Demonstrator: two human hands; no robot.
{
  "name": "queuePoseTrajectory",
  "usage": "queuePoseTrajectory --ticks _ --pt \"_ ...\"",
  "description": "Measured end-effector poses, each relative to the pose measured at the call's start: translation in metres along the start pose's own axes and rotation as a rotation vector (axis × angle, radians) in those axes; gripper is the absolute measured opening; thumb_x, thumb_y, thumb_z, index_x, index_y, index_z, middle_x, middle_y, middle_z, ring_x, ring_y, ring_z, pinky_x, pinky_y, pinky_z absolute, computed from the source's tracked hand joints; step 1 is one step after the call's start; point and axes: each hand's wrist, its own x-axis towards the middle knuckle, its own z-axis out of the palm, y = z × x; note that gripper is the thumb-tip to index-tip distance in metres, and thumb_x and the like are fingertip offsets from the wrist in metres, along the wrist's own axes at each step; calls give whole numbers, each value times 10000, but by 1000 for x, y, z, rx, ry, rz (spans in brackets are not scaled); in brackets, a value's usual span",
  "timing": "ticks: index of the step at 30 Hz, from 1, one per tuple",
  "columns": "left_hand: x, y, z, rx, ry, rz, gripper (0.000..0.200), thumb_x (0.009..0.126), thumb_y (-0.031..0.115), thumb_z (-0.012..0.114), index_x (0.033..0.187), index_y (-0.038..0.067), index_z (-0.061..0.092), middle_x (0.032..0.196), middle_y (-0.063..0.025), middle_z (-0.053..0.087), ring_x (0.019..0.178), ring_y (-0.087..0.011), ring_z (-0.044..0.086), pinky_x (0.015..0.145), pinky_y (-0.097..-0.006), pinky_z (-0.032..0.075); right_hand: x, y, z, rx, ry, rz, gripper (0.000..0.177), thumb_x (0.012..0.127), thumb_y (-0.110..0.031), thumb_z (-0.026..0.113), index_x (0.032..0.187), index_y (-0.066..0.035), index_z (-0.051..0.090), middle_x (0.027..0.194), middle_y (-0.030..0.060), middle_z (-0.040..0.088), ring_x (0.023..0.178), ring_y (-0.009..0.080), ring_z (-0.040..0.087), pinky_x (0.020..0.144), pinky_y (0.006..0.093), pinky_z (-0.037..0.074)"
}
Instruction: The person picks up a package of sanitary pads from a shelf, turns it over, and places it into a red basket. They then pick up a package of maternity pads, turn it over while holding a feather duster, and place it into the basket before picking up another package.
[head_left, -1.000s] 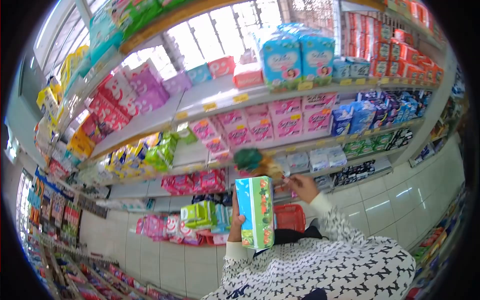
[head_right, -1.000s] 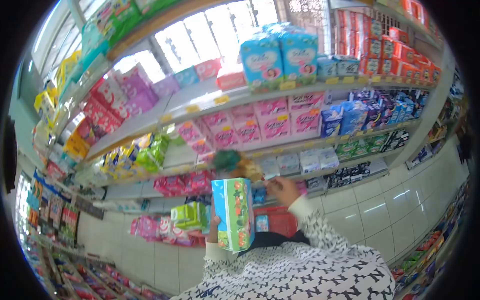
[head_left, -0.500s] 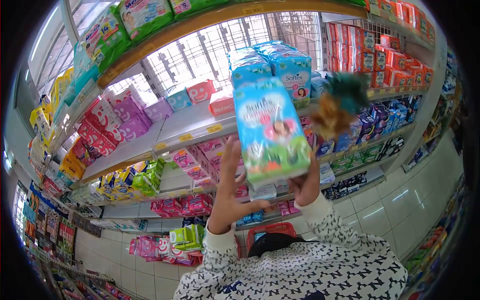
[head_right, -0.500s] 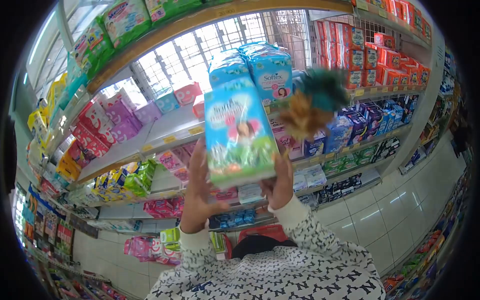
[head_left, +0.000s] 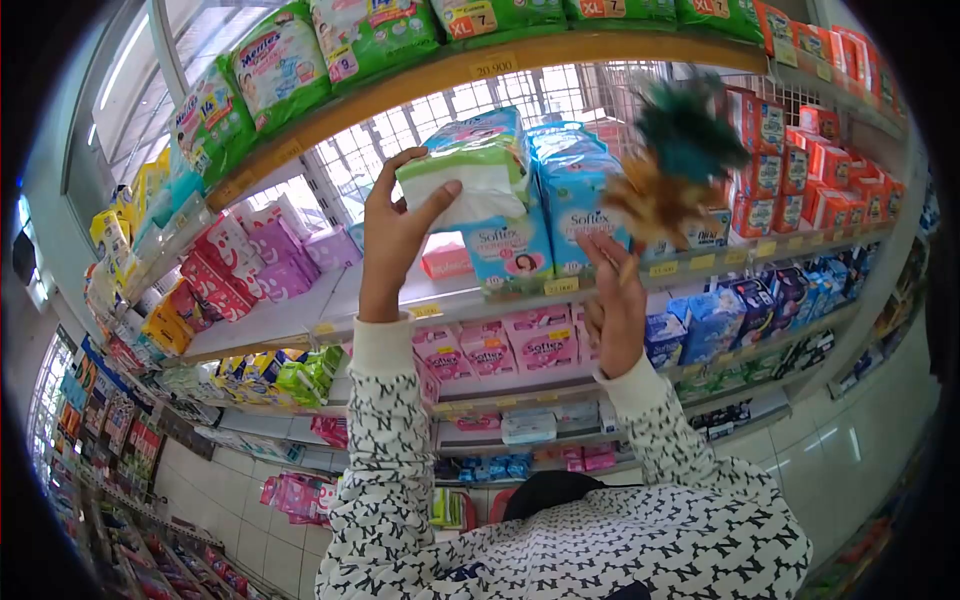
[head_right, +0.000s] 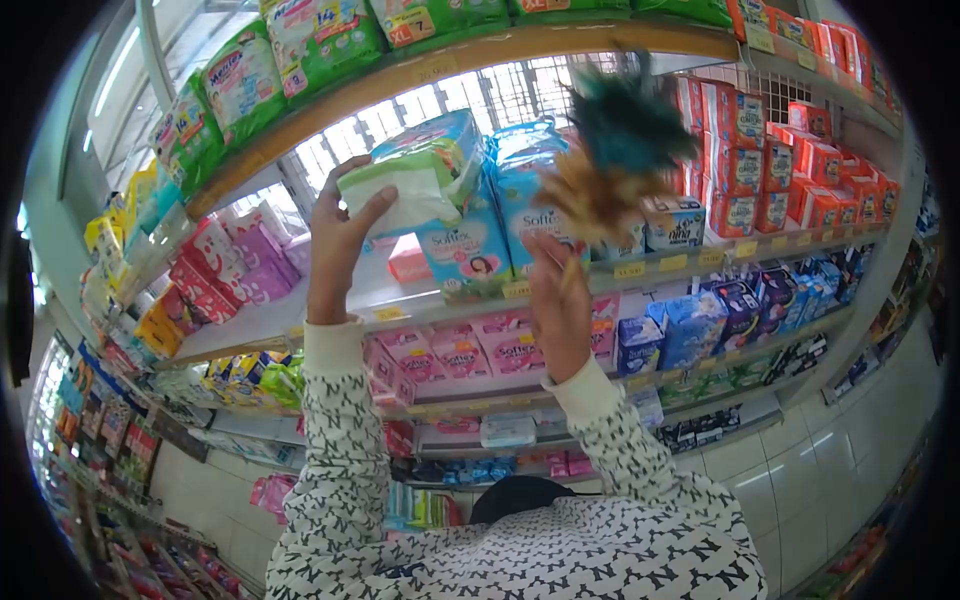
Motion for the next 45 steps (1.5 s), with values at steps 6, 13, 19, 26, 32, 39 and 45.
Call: queuePoseTrajectory --ticks 6,13,19,26,32,39,45 --pt "102 -54 19 52 -67 -68 547 775 310 762 1169 -19 574 1057 -144 634 926 -215 634 824 -310 493 -27 11 -64 83 152 57 426 971 -106 516 1359 -14 367 1363 95 531 552 -25 359 469 139 298" --pt "132 -94 32 339 -235 -122 657 798 331 754 1350 104 480 1184 -127 587 1070 -229 556 859 -346 470 -46 25 -160 -4 383 95 428 959 -76 520 1362 -70 376 1357 72 537 587 -36 342 497 127 266" --pt "131 -98 40 201 -205 -191 671 747 309 808 1301 62 523 1146 -165 613 1019 -248 615 865 -342 505 -74 34 -202 -91 531 294 436 952 -121 540 1360 -83 393 1313 71 571 479 -33 298 408 150 223" --pt "127 -89 44 218 -237 -278 733 754 383 781 1347 68 487 1179 -161 596 1017 -257 602 827 -366 499 -58 22 -204 -149 502 239 430 966 -202 534 1354 -79 394 1309 91 571 446 -27 293 376 153 231" --pt "110 -85 20 107 -215 -360 765 846 390 698 1466 112 347 1435 -205 420 1209 -341 523 967 -444 469 -60 15 -196 -149 511 301 406 1007 -351 450 1302 -73 443 969 53 605 422 -11 275 361 158 234" --pt "77 -72 -11 428 -225 -130 531 899 309 656 1334 32 530 1205 -106 639 1004 -207 642 881 -312 486 -86 9 -197 -245 374 396 447 1022 -429 375 1156 -43 553 695 3 541 420 3 279 376 182 231" --pt "-13 -21 -45 159 -280 -34 442 918 247 613 1263 -24 562 1157 -136 654 1053 -196 623 937 -336 459 -135 8 -200 -484 229 286 375 1031 -358 380 1033 -31 566 751 0 556 519 22 357 482 174 277"
